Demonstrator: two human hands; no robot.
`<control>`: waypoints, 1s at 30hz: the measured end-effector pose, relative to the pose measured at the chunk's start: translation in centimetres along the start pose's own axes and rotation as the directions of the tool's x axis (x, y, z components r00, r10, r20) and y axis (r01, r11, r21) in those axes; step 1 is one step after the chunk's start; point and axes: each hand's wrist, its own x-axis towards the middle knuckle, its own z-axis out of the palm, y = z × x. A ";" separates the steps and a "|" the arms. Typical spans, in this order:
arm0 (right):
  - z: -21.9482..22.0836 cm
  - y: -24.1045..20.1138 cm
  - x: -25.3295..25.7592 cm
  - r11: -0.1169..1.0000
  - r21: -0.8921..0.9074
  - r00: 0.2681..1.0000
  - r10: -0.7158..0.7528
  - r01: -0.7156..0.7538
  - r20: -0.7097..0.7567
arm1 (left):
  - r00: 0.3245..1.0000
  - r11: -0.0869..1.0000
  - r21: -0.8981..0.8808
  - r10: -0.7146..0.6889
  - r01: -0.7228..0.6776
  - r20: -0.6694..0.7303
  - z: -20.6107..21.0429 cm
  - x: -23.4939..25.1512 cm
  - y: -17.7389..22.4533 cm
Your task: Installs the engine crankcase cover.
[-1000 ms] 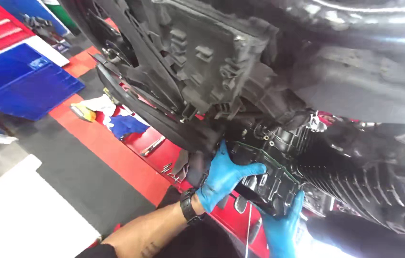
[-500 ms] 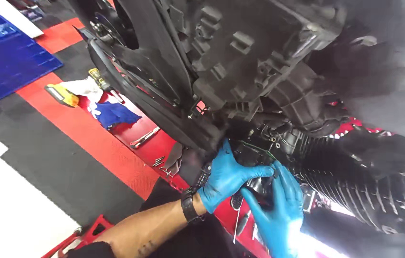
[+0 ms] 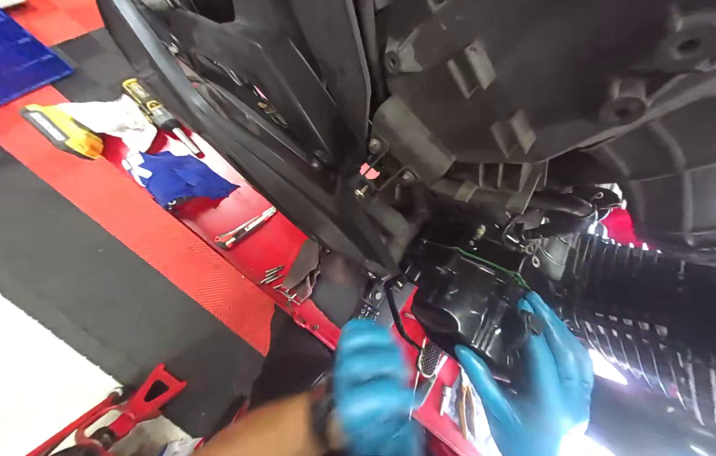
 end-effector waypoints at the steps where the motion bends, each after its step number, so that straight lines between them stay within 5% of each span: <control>1: -0.2 -0.1 -0.1 1.000 0.003 1.000 0.002 -0.002 0.008 | 0.993 0.995 -0.074 0.067 -0.074 -0.095 3.5 2.3 -1.1; 4: -0.5 0.1 0.1 1.000 0.002 1.000 0.016 -0.016 -0.004 | 0.977 0.977 -0.178 0.079 -0.116 -0.200 9.0 6.6 -1.9; 10: -0.4 0.1 0.3 1.000 -0.008 1.000 0.013 -0.012 0.026 | 0.997 0.999 -0.049 -0.008 0.011 0.073 2.4 -1.2 1.0; 15: 0.1 0.4 0.5 0.999 0.024 0.998 0.033 -0.032 -0.049 | 1.000 0.988 0.151 0.020 -0.018 -0.015 8.6 2.4 -0.3; 21: 0.0 0.5 0.6 1.000 0.007 0.998 0.019 -0.019 -0.057 | 0.998 0.995 0.073 0.067 -0.065 -0.020 8.3 1.9 -0.8; 24: -0.1 0.0 0.4 0.997 0.049 0.998 0.058 -0.057 -0.028 | 0.993 0.994 0.066 -0.089 0.084 0.082 5.0 -2.2 -0.8; 27: -0.3 -0.3 0.0 0.995 0.064 0.997 0.076 -0.075 -0.017 | 0.856 0.859 0.105 -0.510 0.501 0.085 1.6 -6.1 -1.1; 30: -0.1 -0.5 -0.3 0.993 0.085 0.996 0.086 -0.084 -0.016 | 0.540 0.556 0.150 -0.831 0.818 0.134 0.0 -4.6 -2.3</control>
